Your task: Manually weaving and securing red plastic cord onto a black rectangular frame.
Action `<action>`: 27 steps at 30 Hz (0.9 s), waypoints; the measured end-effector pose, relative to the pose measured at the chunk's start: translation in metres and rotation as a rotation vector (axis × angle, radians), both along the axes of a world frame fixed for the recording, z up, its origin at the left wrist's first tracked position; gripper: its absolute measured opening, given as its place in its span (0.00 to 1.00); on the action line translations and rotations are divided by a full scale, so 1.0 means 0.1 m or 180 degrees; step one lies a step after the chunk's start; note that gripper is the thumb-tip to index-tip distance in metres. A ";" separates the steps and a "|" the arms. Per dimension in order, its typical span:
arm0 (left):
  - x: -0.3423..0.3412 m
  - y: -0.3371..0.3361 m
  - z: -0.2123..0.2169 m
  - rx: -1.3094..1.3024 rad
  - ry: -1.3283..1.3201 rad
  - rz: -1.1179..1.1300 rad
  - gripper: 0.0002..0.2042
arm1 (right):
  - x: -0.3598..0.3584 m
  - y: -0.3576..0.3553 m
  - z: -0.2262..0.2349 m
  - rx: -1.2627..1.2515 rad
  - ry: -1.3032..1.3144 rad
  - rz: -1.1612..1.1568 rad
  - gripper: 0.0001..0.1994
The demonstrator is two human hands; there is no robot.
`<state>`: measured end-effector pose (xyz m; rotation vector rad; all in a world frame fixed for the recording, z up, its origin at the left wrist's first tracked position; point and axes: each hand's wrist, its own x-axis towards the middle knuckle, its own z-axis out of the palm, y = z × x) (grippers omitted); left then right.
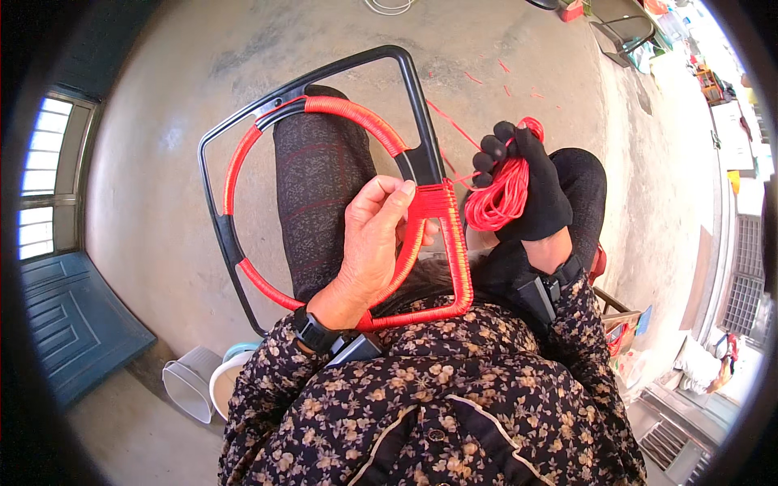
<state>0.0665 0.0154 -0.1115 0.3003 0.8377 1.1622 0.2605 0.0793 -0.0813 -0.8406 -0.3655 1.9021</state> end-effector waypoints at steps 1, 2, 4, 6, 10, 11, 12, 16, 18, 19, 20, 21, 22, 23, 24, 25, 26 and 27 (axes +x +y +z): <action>0.01 0.00 0.00 -0.0005 0.0010 -0.0009 0.05 | 0.01 0.03 -0.07 0.0093 0.0340 0.0107 0.09; 0.01 0.01 0.03 -0.0006 0.0008 -0.0018 0.05 | 0.02 0.04 -0.12 0.0179 0.0672 0.0210 0.09; 0.01 0.02 0.09 -0.0230 -0.0147 -0.0001 0.05 | 0.07 0.06 -0.16 0.0138 0.0322 0.0181 0.09; 0.02 0.01 0.06 -0.0223 -0.0209 -0.0044 0.05 | 0.15 0.04 -0.25 0.0092 -0.0028 0.0153 0.09; 0.01 -0.01 -0.01 -0.0073 -0.0021 -0.0200 0.05 | 0.19 -0.01 -0.35 0.0195 -0.0970 0.0358 0.10; 0.01 -0.02 -0.03 -0.0067 -0.0019 -0.0188 0.05 | 0.17 -0.02 -0.35 0.0208 -0.1849 0.0189 0.11; 0.02 -0.03 -0.04 -0.0059 0.0077 -0.0189 0.05 | 0.22 0.02 -0.37 0.0217 -0.1845 0.0201 0.11; 0.03 -0.07 -0.08 0.0139 0.0337 -0.0086 0.07 | 0.31 0.22 -0.23 0.0355 -0.2355 -0.0192 0.17; 0.04 -0.03 -0.02 0.0114 0.0519 -0.0090 0.09 | 0.19 0.34 -0.10 0.1185 -0.4135 -0.0445 0.16; 0.04 -0.02 0.02 0.0072 0.0726 -0.0036 0.12 | 0.04 0.28 -0.03 0.2033 -0.4678 -0.0479 0.16; 0.03 -0.03 0.04 0.0070 0.0736 -0.0028 0.12 | -0.22 0.18 0.12 0.2913 -0.5173 -0.0497 0.16; 0.05 -0.02 0.07 0.0423 0.0864 0.0170 0.15 | -0.35 0.16 0.25 0.4059 -0.5467 -0.0091 0.17; 0.05 -0.01 0.10 0.0770 0.1005 0.0380 0.18 | -0.45 0.15 0.35 0.5227 -0.5634 0.0371 0.18; 0.05 -0.01 0.08 0.0758 0.0775 0.0498 0.19 | -0.53 0.14 0.42 0.5234 -0.5629 0.0369 0.18; 0.05 0.00 0.06 0.0815 0.0783 0.0745 0.17 | -0.59 0.13 0.48 0.5883 -0.5550 0.0434 0.17; 0.03 0.01 0.03 0.0732 0.0912 0.0645 0.16 | -0.62 0.11 0.50 0.6535 -0.5428 0.0503 0.16; 0.00 0.02 0.00 0.0647 0.1041 0.0559 0.16 | -0.58 0.07 0.50 0.6554 -0.5405 0.0509 0.16; -0.01 0.01 0.00 0.0642 0.1041 0.0572 0.16 | -0.47 0.02 0.47 0.5229 -0.5298 0.0616 0.15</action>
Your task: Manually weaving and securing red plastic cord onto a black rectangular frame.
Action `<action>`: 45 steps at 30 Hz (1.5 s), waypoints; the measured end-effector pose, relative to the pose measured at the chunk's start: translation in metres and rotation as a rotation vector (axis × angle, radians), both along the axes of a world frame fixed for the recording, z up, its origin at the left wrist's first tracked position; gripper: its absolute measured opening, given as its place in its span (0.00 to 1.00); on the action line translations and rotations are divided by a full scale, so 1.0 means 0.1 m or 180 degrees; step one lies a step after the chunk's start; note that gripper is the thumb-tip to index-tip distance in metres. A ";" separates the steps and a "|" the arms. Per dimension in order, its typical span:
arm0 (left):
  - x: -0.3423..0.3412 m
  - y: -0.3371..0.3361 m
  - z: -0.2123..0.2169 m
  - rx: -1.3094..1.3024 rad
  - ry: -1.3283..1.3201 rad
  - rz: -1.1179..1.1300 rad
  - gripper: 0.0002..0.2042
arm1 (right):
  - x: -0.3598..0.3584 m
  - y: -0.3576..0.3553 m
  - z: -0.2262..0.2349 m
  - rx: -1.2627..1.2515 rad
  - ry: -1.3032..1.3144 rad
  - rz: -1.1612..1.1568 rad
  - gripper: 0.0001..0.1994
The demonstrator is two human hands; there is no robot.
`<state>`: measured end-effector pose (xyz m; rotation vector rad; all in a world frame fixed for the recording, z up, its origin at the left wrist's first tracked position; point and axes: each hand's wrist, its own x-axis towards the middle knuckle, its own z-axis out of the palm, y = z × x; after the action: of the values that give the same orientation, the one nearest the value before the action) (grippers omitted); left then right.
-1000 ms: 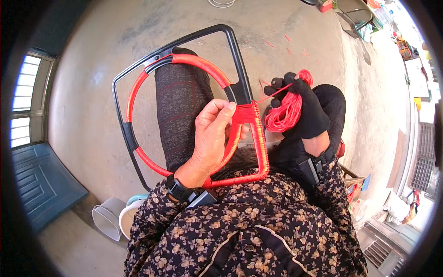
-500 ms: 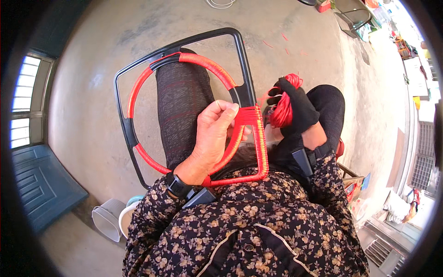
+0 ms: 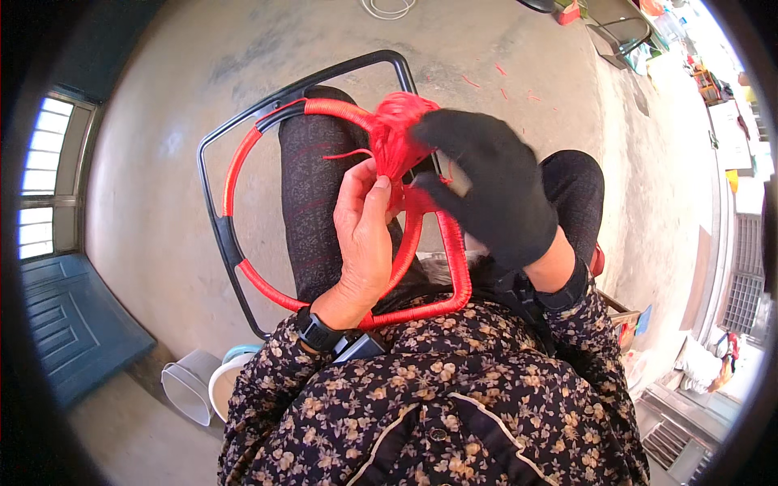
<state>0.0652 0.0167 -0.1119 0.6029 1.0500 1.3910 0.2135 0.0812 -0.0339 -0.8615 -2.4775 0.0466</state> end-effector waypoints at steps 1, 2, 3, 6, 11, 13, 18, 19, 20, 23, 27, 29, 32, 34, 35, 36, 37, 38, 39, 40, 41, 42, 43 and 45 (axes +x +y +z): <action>-0.01 -0.01 0.00 -0.0148 -0.0143 0.0045 0.15 | 0.06 -0.03 -0.03 -0.0959 0.0432 -0.0613 0.13; 0.00 -0.01 -0.02 -0.0292 -0.0284 0.0062 0.14 | 0.07 0.00 -0.08 -0.1779 0.1110 -0.1271 0.12; 0.00 -0.01 -0.03 -0.0285 -0.0283 0.0047 0.14 | 0.14 0.06 -0.19 -0.1769 0.1116 -0.1284 0.12; 0.05 0.00 -0.10 -0.0551 -0.0600 0.0151 0.12 | 0.32 0.20 -0.55 -0.3341 0.0896 -0.0811 0.16; 0.04 0.01 -0.04 -0.0753 -0.0522 -0.0410 0.10 | 0.27 0.16 -0.78 -0.3630 0.1258 0.0356 0.25; 0.02 0.02 -0.04 -0.0834 -0.0699 -0.0595 0.09 | 0.22 0.15 -0.78 -0.3782 0.1182 0.0104 0.22; 0.03 0.03 -0.05 -0.0860 -0.1058 -0.0351 0.11 | 0.46 0.21 -0.84 -0.3877 0.2937 -0.0700 0.16; 0.01 0.02 -0.08 -0.0772 -0.1110 -0.0395 0.11 | 0.44 0.21 -0.85 -0.3895 0.2931 -0.0691 0.16; 0.00 0.00 -0.07 -0.0779 -0.1132 -0.0365 0.11 | 0.68 -0.11 -0.77 -0.3996 0.2976 -0.0675 0.16; 0.05 0.02 0.02 -0.0521 -0.1022 -0.0340 0.11 | 0.86 0.26 -0.76 -0.4219 0.3202 -0.0695 0.16; 0.02 0.02 0.00 -0.0263 -0.0997 -0.0349 0.11 | 1.62 0.29 -0.64 -0.4560 0.3483 -0.0674 0.16; 0.01 0.02 -0.03 -0.0287 -0.0936 -0.0370 0.11 | 1.73 0.13 -0.52 -0.4700 0.3639 -0.0672 0.16; 0.03 0.03 -0.04 -0.0253 -0.1002 -0.0420 0.09 | 1.67 0.18 -0.54 -0.4894 0.3893 -0.0659 0.16; 0.02 0.02 -0.01 -0.0359 -0.1149 -0.0288 0.07 | 1.40 -0.19 -0.55 -0.5066 0.4057 -0.0605 0.16; 0.02 0.01 -0.02 -0.0346 -0.1139 -0.0303 0.07 | 1.35 -0.25 -0.55 -0.5122 0.4157 -0.0583 0.16; 0.03 0.01 -0.05 -0.0310 -0.1094 -0.0360 0.07 | 1.09 -0.08 -0.62 -0.5171 0.4262 -0.0574 0.16; 0.04 0.02 -0.07 -0.0276 -0.1049 -0.0417 0.07 | 1.10 -0.09 -0.61 -0.5222 0.4368 -0.0565 0.16; 0.01 0.00 -0.09 -0.0274 -0.1028 -0.0371 0.07 | 0.81 -0.08 -0.56 -0.5066 0.3576 -0.0785 0.15; 0.01 0.00 -0.09 -0.0293 -0.1011 -0.0425 0.07 | 0.50 -0.08 -0.49 -0.4820 0.2815 -0.1035 0.15; 0.02 0.00 -0.09 -0.0310 -0.0990 -0.0477 0.07 | 0.39 -0.09 -0.53 -0.4811 0.2818 -0.1041 0.15; 0.02 0.00 -0.08 -0.0309 -0.0984 -0.0461 0.07 | 0.31 -0.10 -0.59 -0.4570 0.2585 -0.1117 0.15; 0.03 0.01 -0.05 -0.0371 -0.0946 -0.0402 0.07 | 0.28 -0.10 -0.62 -0.4326 0.2353 -0.1191 0.16; 0.03 0.01 -0.03 -0.0434 -0.0911 -0.0343 0.07 | 0.31 -0.10 -0.61 -0.4333 0.2345 -0.1179 0.16; 0.03 0.03 0.04 -0.0411 -0.0907 -0.0339 0.07 | 0.43 -0.12 -0.55 -0.4471 0.2139 -0.1498 0.15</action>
<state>0.0687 0.0193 -0.1083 0.3486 0.8584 1.2624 0.2562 0.0691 -0.0886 -1.5364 -1.2845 1.7002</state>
